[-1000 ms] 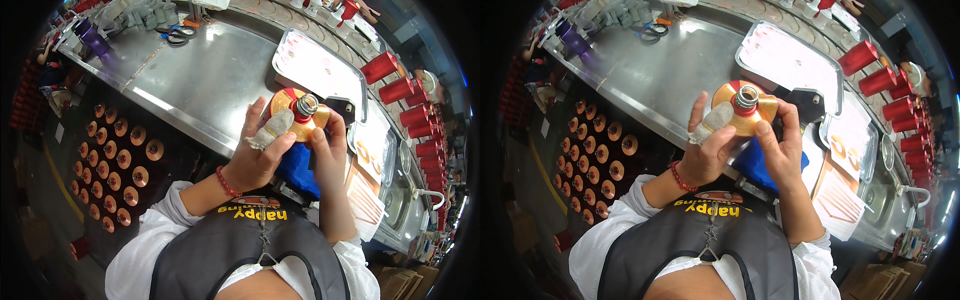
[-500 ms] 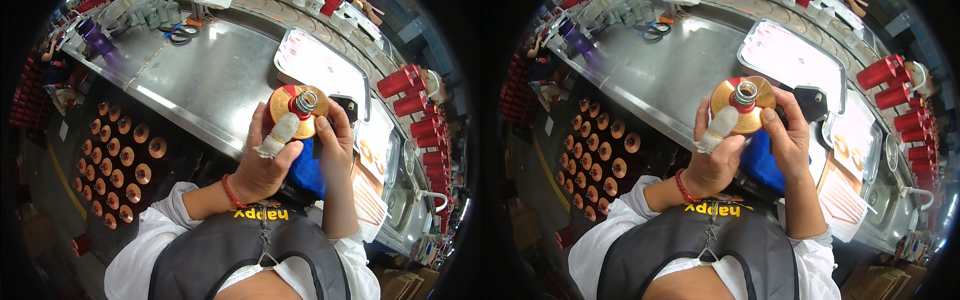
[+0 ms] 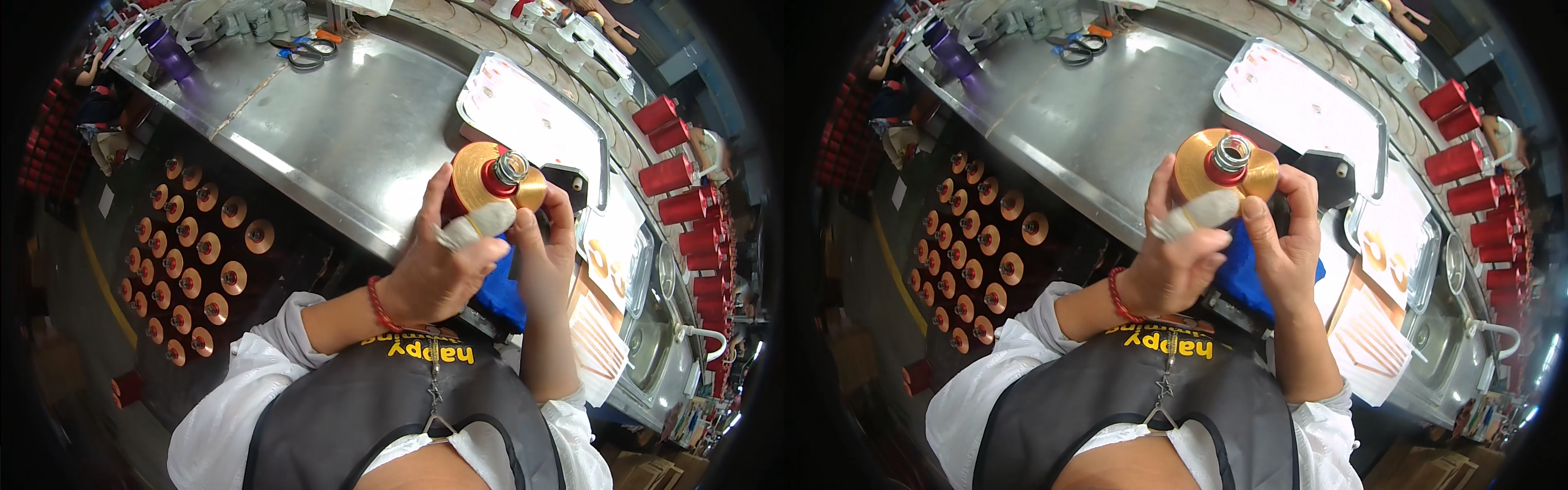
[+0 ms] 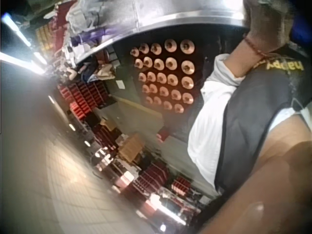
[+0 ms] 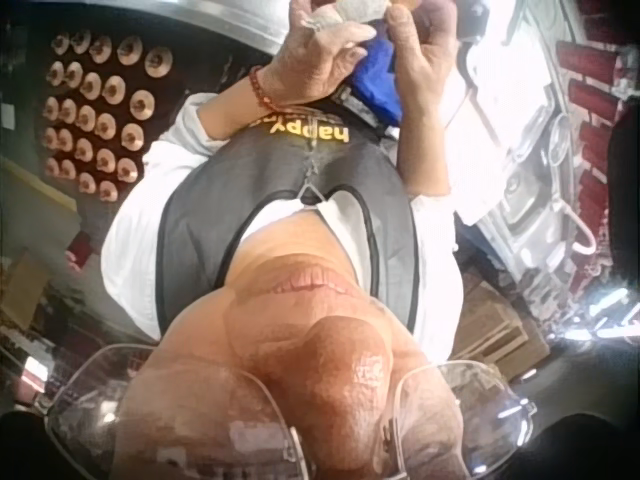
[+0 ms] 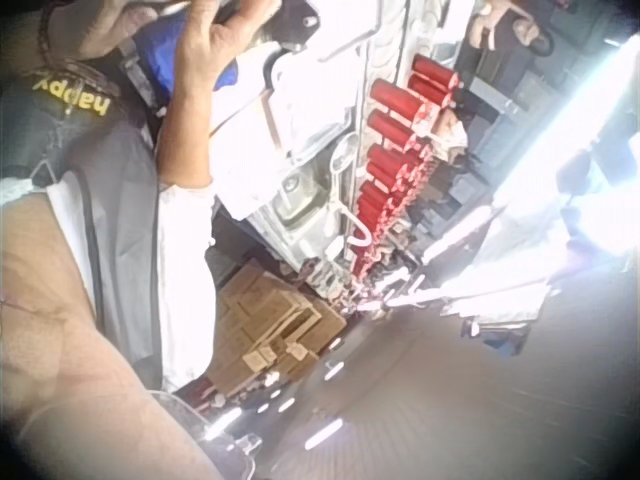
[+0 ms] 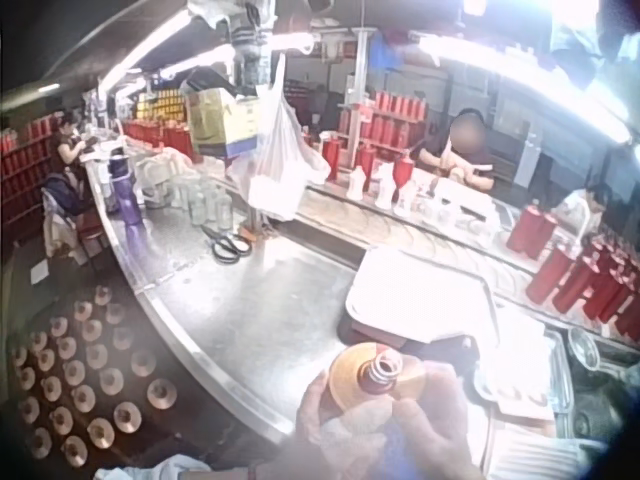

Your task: The person applies a red label to a bottle, smooths it with a green tool, and wipes the surface with a cloth. The person repeats this process on multiple bottles at a stainless steel workstation.

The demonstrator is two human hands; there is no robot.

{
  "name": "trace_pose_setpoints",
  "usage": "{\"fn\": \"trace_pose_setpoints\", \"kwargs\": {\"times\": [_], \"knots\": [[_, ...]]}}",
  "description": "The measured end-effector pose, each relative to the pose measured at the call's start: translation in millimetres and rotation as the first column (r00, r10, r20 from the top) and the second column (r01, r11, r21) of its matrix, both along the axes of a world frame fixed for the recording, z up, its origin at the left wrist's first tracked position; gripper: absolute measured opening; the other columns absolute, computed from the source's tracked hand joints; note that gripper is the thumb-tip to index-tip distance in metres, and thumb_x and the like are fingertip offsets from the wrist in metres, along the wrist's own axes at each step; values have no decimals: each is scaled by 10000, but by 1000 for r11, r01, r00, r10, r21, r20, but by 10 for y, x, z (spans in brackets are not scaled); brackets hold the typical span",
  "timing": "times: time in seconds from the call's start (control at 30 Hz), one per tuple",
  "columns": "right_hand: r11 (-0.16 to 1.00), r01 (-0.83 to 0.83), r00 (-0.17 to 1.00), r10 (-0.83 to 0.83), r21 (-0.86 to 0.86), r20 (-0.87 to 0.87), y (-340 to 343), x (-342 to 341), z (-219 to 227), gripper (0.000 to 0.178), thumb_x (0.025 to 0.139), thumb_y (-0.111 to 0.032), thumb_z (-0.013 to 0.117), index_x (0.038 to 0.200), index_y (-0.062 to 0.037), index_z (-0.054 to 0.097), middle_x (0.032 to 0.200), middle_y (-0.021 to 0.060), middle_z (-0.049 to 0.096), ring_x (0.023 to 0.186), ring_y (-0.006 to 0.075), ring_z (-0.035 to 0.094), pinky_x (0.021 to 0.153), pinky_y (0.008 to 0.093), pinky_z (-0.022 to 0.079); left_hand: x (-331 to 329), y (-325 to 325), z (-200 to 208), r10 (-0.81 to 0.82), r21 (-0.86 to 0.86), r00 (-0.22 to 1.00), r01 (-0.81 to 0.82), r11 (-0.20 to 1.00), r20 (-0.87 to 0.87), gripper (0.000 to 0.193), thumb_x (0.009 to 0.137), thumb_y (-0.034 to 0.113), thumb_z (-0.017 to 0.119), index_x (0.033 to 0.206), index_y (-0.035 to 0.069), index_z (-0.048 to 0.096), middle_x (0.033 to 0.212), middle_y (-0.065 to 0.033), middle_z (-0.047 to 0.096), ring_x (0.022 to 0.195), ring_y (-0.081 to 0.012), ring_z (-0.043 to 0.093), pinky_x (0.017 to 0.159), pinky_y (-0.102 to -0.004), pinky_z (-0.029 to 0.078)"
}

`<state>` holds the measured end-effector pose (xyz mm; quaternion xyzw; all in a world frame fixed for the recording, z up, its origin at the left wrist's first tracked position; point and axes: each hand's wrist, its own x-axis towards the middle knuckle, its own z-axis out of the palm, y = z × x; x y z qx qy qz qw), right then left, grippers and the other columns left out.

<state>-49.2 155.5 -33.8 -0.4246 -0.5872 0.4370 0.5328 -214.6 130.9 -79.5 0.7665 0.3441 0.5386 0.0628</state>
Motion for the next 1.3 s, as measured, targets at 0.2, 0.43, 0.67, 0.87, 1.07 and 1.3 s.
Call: {"fn": "trace_pose_setpoints", "kwargs": {"times": [0.2,0.43,0.67,0.87,1.07,1.3], "knots": [[998,-29,999,28,49,16,76,-29,138,388,953,-274,708,1184,12,584,1276,120,567,1168,195,543,1034,333,414,-46,68,38,-118,-14,956,126,992,268,428,998,272,640,1328,91,437,1424,-293,441,1453,-518,242,1151,-569,289],[998,-39,986,45,41,-161,200,-74,40,159,980,-135,683,1028,-25,579,1251,125,609,1131,151,558,1009,305,431,-39,93,35,-35,44,995,31,999,96,376,1002,252,631,1279,101,425,1390,-263,473,1435,-539,257,1138,-612,288],[998,-57,979,55,-2,-198,143,-85,56,166,1000,-111,640,1122,-3,609,1196,85,597,1091,118,549,985,282,430,-68,136,-8,-127,-33,980,134,990,156,360,964,223,676,1238,118,466,1398,-278,455,1428,-557,254,1120,-660,282],[992,80,996,-83,97,29,136,-73,-68,328,1004,-158,625,1275,24,590,1099,70,545,1057,161,537,981,284,411,158,19,75,27,-11,999,-26,1000,31,427,951,221,658,1320,147,457,1422,-308,410,1385,-620,252,1113,-740,214],[999,4,982,-12,44,189,-31,11,163,338,941,-227,730,1127,9,574,1166,85,566,1102,168,539,1004,301,404,56,211,51,-186,-80,837,263,962,515,495,1030,177,552,1406,31,267,1449,-194,356,1428,-329,341,1199,-484,265],[995,-96,994,97,39,-42,140,37,84,206,977,-176,690,1061,-4,612,1261,104,628,1173,171,555,1053,329,410,138,218,73,-128,-100,792,232,968,598,468,970,78,613,1338,5,333,1317,-181,415,1224,-242,448,1102,-386,351]]}}
